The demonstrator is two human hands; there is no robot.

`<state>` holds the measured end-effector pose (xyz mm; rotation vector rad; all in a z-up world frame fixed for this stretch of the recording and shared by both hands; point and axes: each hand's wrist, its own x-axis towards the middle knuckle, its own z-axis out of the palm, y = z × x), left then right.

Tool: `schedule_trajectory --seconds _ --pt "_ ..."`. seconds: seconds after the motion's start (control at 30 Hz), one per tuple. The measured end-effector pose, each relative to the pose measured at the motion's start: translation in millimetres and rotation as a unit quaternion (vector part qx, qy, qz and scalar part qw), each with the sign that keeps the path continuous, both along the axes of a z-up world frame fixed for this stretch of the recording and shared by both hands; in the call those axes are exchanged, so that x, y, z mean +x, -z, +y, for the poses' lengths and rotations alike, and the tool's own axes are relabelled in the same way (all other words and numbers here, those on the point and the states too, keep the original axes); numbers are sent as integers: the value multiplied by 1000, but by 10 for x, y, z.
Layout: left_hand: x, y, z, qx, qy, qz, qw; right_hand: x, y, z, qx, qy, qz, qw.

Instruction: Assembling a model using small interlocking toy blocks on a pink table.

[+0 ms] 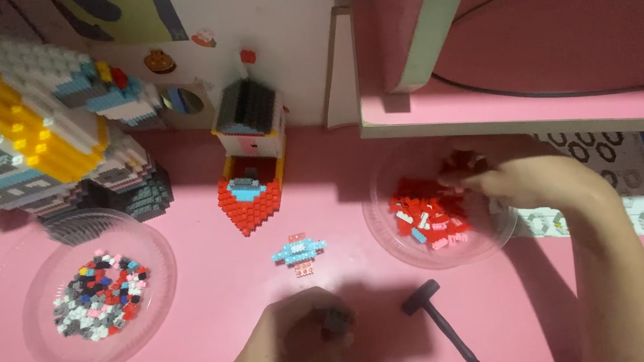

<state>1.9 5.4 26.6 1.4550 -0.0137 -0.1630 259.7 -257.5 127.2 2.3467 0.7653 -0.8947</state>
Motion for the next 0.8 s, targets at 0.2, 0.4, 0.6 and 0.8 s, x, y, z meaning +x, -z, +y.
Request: schedule_trajectory --seconds 0.2,0.4,0.6,0.8 --pt "2 -26 -7 72 5 -32 997 -298 -421 342 294 331 -32 896" --pt "-30 54 30 59 75 -53 994 -307 -407 371 247 329 -13 911" --pt "-32 87 58 150 80 -105 980 -293 -355 367 292 328 13 898" --pt "-43 34 59 145 105 -132 975 213 331 -214 340 -352 -109 865"
